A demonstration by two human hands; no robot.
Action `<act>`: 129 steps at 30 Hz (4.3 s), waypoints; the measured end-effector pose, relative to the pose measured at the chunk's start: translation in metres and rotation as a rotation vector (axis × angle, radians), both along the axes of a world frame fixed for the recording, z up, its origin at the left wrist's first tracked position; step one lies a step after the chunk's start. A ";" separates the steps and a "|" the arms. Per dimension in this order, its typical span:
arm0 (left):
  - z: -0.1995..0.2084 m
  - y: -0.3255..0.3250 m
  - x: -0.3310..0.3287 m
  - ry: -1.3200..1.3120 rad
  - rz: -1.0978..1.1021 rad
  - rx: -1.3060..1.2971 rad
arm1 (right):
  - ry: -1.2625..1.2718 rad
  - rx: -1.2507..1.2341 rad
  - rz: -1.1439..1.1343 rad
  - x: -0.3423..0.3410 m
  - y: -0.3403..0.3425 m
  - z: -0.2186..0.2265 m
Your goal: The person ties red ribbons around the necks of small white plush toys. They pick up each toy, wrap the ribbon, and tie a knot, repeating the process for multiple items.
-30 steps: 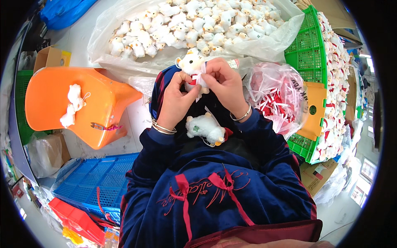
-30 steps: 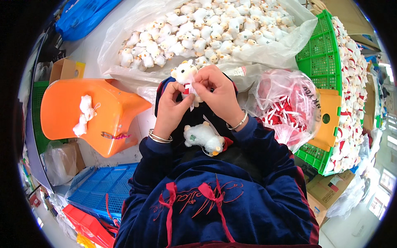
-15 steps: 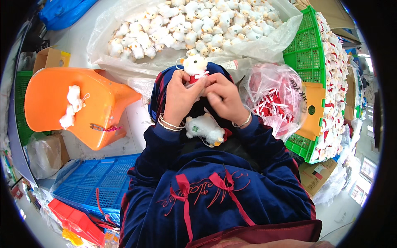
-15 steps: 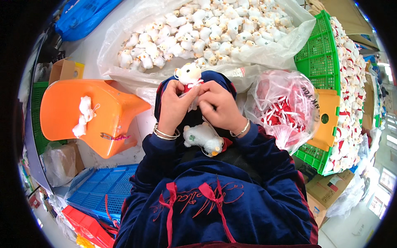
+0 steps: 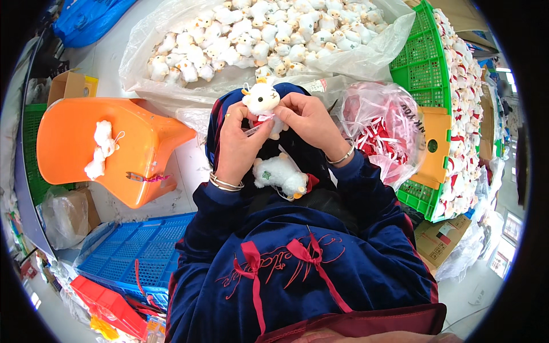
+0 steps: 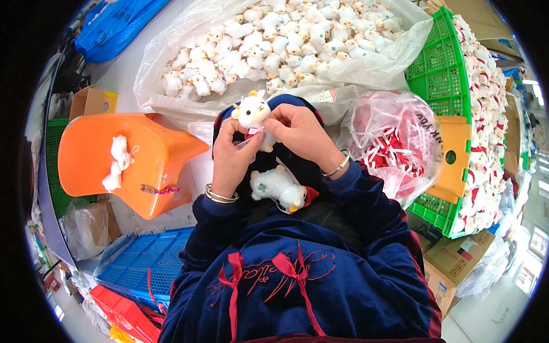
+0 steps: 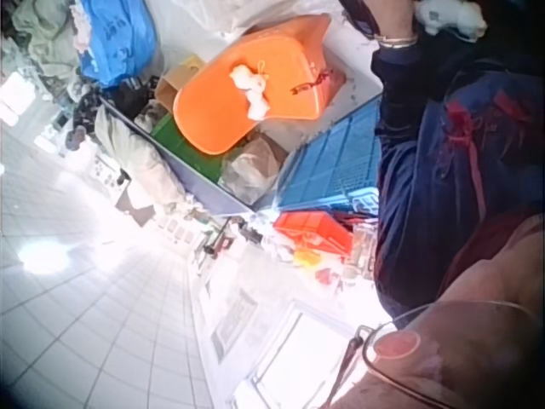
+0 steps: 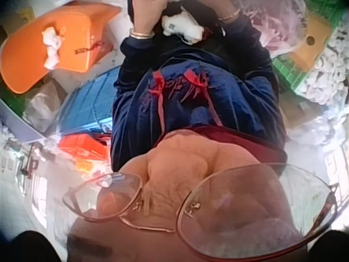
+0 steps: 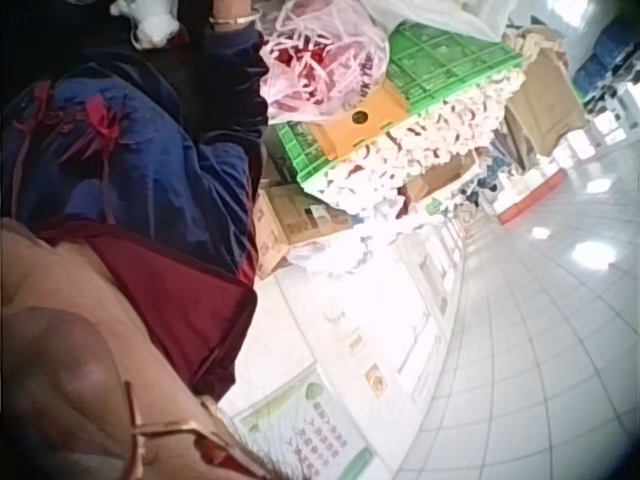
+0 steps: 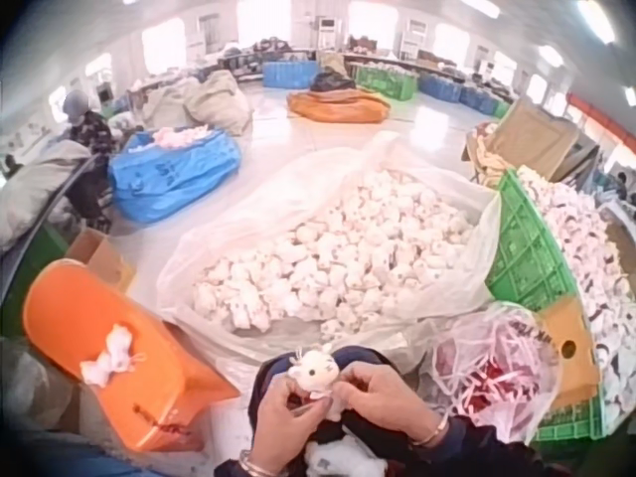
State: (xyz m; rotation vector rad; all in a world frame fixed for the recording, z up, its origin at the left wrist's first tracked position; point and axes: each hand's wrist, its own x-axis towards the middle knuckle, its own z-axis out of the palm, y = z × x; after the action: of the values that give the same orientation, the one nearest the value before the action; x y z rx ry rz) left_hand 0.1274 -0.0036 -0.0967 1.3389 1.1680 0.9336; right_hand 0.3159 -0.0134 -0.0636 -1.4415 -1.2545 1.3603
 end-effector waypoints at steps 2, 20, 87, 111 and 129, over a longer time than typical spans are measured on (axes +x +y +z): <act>0.010 -0.002 -0.001 0.002 0.011 0.046 | 0.011 0.014 0.036 -0.001 -0.001 0.001; 0.003 -0.003 -0.011 -0.146 0.037 0.203 | 0.117 0.051 -0.023 -0.014 -0.014 -0.008; 0.018 -0.005 -0.005 -0.353 0.057 -0.219 | 0.114 0.137 -0.187 -0.047 -0.012 -0.005; 0.022 0.038 -0.015 -0.021 -0.161 -0.121 | 0.225 0.040 -0.112 -0.031 0.000 -0.004; 0.009 0.036 -0.009 0.043 -0.079 -0.019 | -0.195 0.362 -0.141 -0.020 0.003 0.003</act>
State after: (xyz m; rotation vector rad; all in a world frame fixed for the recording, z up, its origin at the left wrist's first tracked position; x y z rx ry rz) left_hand 0.1182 0.0329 -0.0876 1.3858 1.1459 0.8387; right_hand 0.2961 -0.0107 -0.0605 -1.3965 -1.4099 0.8618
